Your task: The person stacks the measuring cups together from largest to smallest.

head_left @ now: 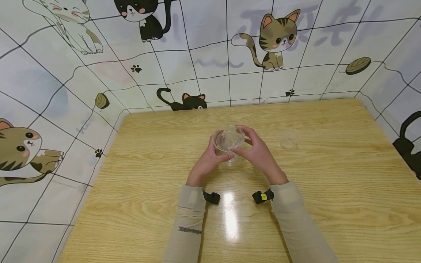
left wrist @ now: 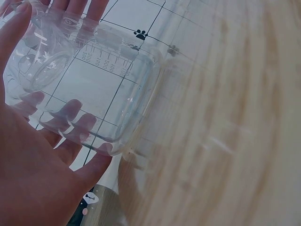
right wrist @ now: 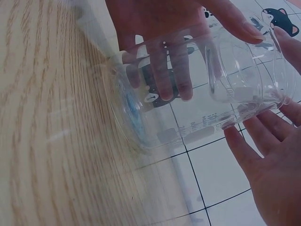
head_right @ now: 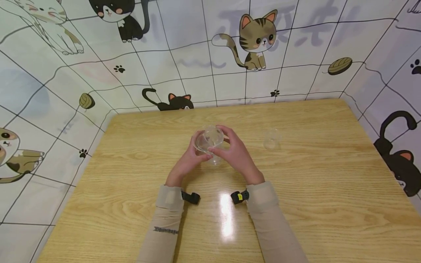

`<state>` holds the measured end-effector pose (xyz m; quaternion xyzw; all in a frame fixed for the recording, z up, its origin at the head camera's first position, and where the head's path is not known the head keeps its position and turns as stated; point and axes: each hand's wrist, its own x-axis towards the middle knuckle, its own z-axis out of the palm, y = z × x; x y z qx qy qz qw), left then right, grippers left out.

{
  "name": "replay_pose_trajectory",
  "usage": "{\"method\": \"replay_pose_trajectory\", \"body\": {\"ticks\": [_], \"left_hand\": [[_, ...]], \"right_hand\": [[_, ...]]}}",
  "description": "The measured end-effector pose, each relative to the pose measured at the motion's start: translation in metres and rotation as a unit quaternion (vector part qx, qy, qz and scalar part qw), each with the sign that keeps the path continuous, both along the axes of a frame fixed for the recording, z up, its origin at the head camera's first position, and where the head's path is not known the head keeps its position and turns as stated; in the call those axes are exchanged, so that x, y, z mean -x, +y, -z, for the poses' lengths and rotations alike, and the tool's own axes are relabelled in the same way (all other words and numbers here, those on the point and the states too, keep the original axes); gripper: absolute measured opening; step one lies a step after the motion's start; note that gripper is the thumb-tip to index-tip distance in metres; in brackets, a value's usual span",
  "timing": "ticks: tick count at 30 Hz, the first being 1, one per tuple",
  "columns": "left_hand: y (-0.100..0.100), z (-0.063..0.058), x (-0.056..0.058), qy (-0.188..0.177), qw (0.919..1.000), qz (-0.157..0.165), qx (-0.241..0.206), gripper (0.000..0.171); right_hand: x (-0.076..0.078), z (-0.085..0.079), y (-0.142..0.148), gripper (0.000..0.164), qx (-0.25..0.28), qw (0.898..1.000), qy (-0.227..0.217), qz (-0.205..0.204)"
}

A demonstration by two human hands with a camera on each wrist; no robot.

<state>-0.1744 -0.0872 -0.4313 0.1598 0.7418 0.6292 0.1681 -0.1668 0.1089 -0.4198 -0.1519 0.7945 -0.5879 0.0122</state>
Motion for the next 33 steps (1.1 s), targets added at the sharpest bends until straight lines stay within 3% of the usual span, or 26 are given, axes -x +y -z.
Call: {"method": "replay_pose_trajectory", "body": {"ticks": [4,20,33], "left_hand": [[0.0001,-0.0041,-0.0018,-0.002,1.0000,0.003,0.001,0.089],[0.0016,-0.0023,-0.0011,-0.003,1.0000,-0.005,0.003,0.090],[0.0023,-0.0021,-0.0014,-0.005,0.9997,0.000,-0.022,0.089]], "right_hand": [[0.0002,0.0006,0.0002,0.068,0.000,1.000,-0.006,0.000],[-0.0009,-0.0005,0.0014,0.070,-0.007,0.999,-0.031,0.002],[0.0011,0.0021,0.0019,0.070,-0.009,1.000,-0.028,0.002]]}}
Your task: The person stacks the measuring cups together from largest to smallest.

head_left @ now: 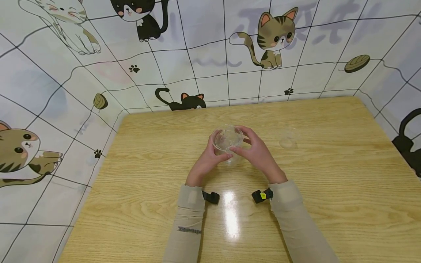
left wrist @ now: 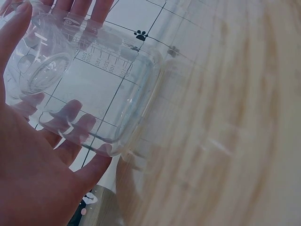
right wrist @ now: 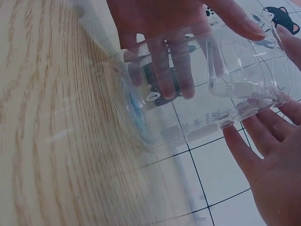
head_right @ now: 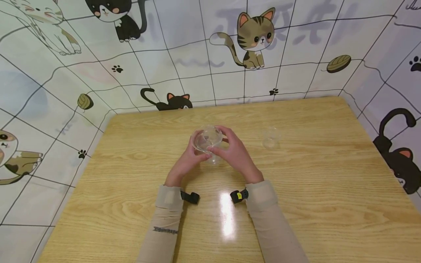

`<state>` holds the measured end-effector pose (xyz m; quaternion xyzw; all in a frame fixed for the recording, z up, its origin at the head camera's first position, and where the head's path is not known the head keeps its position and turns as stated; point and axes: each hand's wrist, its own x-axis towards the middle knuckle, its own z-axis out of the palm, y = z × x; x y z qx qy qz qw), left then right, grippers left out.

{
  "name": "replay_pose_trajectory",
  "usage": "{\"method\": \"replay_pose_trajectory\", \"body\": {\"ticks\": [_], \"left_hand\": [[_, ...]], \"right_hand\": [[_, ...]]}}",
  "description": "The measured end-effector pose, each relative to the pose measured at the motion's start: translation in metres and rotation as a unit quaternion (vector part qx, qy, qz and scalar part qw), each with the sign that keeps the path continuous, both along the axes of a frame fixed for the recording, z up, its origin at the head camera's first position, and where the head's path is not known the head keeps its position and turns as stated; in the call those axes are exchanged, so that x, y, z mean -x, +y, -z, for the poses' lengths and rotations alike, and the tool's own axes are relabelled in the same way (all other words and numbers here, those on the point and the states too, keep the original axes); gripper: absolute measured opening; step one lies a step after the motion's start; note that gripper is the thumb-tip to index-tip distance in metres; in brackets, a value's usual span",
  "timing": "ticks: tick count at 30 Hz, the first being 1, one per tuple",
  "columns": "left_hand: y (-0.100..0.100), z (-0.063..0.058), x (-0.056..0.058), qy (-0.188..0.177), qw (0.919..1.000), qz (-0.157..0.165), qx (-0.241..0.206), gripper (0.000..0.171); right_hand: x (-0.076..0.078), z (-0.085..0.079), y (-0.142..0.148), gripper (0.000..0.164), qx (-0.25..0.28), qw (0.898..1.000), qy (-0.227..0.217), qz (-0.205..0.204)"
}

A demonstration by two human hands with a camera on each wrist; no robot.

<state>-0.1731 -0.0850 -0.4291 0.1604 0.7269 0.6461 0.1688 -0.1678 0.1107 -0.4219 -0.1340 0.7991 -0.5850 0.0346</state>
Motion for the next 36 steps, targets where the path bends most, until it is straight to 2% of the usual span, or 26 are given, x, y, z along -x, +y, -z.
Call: {"method": "replay_pose_trajectory", "body": {"ticks": [9,22,24,29,32,36], "left_hand": [[-0.001,0.001,0.000,0.005,0.9999,0.003,-0.009,0.087],[-0.002,0.001,0.000,0.004,1.0000,-0.006,0.002,0.088],[-0.001,0.004,0.001,0.002,1.0000,-0.009,-0.001,0.088],[-0.002,0.021,0.008,0.014,0.9998,-0.016,-0.001,0.088],[-0.001,0.018,0.007,0.008,0.9998,-0.014,0.006,0.088],[-0.001,0.003,0.001,-0.005,0.9999,-0.006,0.014,0.089]], "right_hand": [[0.000,-0.001,0.000,0.071,0.001,1.000,-0.003,-0.002],[0.001,0.002,-0.001,0.070,0.002,1.000,0.007,-0.001],[0.001,0.002,-0.001,0.070,0.002,1.000,0.007,-0.001],[0.001,0.002,0.000,0.069,0.001,1.000,0.000,0.002],[-0.001,-0.002,-0.001,0.067,-0.004,1.000,-0.006,0.002],[-0.009,-0.017,-0.003,0.065,-0.008,1.000,-0.015,0.001]]}}
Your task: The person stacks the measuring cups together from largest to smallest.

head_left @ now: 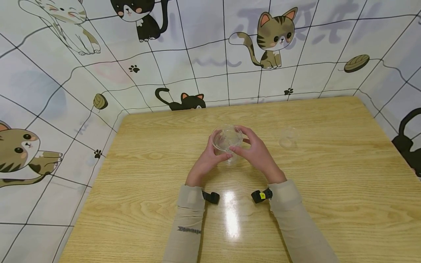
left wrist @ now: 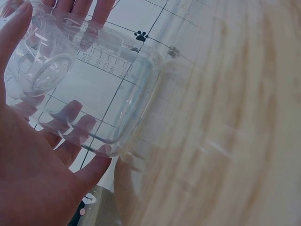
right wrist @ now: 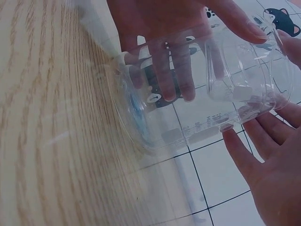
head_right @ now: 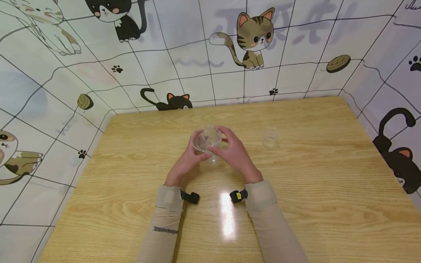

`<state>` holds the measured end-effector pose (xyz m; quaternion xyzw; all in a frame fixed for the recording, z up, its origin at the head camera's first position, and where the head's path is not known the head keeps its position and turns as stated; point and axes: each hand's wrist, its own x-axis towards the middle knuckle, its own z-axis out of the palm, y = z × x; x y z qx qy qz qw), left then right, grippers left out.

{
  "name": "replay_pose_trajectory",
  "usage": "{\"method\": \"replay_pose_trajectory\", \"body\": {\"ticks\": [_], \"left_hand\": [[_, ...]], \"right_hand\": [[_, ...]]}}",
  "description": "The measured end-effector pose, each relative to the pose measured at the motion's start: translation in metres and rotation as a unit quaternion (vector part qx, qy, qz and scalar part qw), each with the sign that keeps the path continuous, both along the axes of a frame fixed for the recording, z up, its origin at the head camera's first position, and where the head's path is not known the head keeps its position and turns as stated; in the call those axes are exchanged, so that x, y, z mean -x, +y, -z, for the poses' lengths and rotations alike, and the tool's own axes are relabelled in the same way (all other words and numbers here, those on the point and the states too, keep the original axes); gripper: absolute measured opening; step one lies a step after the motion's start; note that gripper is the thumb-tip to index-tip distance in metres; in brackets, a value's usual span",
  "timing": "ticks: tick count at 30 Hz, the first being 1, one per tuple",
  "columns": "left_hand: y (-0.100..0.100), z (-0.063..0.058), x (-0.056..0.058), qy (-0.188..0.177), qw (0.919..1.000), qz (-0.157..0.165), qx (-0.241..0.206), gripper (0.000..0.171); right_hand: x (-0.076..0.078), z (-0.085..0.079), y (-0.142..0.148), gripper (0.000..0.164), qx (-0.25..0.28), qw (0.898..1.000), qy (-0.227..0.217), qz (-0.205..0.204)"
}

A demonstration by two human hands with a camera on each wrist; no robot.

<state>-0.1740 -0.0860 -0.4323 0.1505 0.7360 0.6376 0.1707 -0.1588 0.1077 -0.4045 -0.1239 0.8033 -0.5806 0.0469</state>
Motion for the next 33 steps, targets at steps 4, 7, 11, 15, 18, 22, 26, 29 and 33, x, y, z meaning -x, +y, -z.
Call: {"method": "replay_pose_trajectory", "body": {"ticks": [4,7,11,15,18,22,26,29,33], "left_hand": [[0.000,-0.002,-0.001,0.002,1.0000,0.003,0.008,0.089],[-0.001,-0.002,-0.001,0.002,0.9999,0.003,0.011,0.090],[-0.001,-0.001,0.000,0.004,1.0000,0.005,0.005,0.090],[-0.002,0.007,0.003,0.005,1.0000,0.002,-0.002,0.089],[-0.002,0.016,0.006,0.007,1.0000,-0.006,-0.002,0.089],[-0.002,0.026,0.009,0.017,0.9997,-0.016,0.001,0.089],[-0.002,0.027,0.009,0.021,0.9996,-0.018,-0.001,0.089],[-0.002,0.022,0.007,0.006,0.9999,-0.010,-0.005,0.088],[-0.003,0.011,0.003,-0.012,0.9999,-0.003,-0.003,0.088]], "right_hand": [[-0.004,-0.008,-0.002,0.065,-0.009,1.000,-0.006,0.000],[0.000,-0.002,-0.001,0.066,-0.019,1.000,-0.010,0.000],[0.006,0.007,0.000,0.067,-0.032,0.999,-0.010,0.001],[0.007,0.009,0.000,0.069,-0.038,0.999,-0.005,0.006],[0.006,0.008,-0.001,0.071,-0.039,0.999,0.000,0.011],[0.004,0.005,-0.003,0.074,-0.049,0.999,0.002,0.018],[0.004,0.002,-0.003,0.075,-0.062,0.998,-0.005,0.020],[0.004,0.000,-0.002,0.077,-0.077,0.997,-0.004,0.015],[0.006,-0.003,-0.002,0.076,-0.105,0.994,0.006,0.012]]}}
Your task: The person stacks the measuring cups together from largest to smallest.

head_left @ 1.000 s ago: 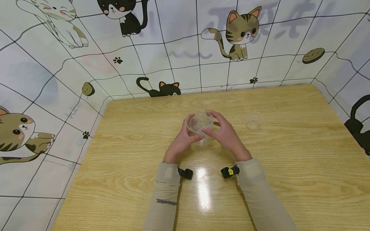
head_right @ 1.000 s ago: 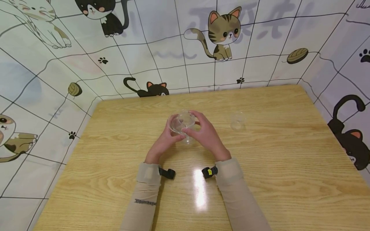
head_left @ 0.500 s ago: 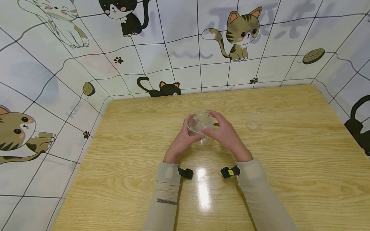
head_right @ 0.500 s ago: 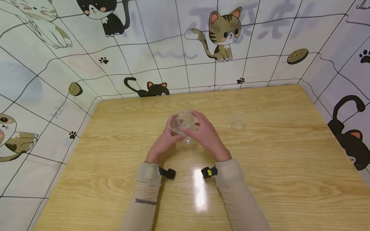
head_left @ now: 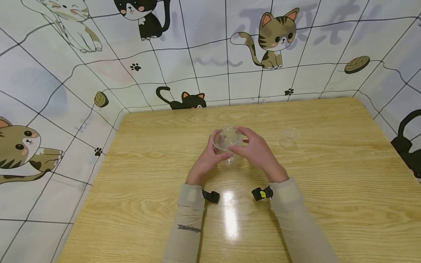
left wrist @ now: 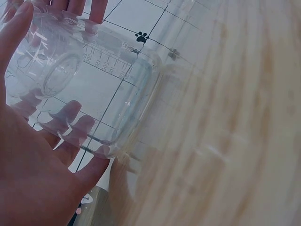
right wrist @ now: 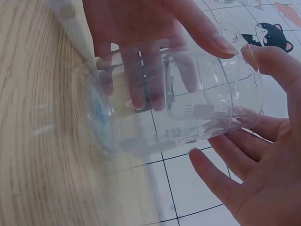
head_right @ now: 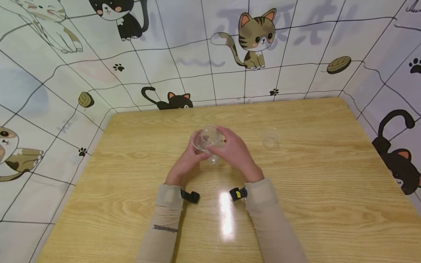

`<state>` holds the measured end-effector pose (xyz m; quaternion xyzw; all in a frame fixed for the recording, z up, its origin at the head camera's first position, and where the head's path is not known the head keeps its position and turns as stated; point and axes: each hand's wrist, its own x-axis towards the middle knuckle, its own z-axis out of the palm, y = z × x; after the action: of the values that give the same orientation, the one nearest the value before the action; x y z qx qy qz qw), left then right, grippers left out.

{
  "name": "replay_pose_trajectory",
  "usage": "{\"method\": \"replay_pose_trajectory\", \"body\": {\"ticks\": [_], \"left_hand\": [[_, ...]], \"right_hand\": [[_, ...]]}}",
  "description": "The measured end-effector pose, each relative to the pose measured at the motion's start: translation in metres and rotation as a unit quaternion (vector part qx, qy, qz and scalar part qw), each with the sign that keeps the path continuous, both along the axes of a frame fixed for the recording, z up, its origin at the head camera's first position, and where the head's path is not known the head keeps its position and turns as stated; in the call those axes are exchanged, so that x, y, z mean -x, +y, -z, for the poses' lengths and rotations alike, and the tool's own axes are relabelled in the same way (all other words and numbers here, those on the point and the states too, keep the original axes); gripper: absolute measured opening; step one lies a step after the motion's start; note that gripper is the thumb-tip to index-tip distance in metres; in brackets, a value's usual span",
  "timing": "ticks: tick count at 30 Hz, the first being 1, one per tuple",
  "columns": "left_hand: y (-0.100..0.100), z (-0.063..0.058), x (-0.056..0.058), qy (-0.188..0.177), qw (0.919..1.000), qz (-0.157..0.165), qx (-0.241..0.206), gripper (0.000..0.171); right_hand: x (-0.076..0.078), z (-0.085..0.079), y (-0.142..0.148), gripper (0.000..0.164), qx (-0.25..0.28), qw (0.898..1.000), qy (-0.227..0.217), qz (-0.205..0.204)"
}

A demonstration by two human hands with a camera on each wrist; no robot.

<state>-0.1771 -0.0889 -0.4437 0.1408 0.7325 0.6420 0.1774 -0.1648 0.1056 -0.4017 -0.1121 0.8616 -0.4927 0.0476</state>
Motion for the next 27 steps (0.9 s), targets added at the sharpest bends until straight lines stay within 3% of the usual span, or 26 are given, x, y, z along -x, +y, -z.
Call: {"method": "replay_pose_trajectory", "body": {"ticks": [6,13,18,27], "left_hand": [[0.000,-0.010,-0.004,-0.001,0.9998,0.003,0.021,0.088],[-0.002,-0.009,-0.003,0.002,0.9997,0.005,0.024,0.087],[-0.002,-0.008,-0.002,0.004,0.9997,0.004,0.025,0.088],[0.000,0.018,0.005,0.039,0.9988,-0.023,0.018,0.089]], "right_hand": [[0.000,-0.005,0.000,0.076,-0.029,1.000,0.005,-0.005],[0.000,-0.009,-0.001,0.077,-0.067,0.998,0.008,-0.011],[-0.001,-0.011,-0.004,0.076,-0.063,0.998,0.005,-0.009],[-0.003,-0.013,-0.009,0.073,-0.089,0.996,0.015,0.003]]}}
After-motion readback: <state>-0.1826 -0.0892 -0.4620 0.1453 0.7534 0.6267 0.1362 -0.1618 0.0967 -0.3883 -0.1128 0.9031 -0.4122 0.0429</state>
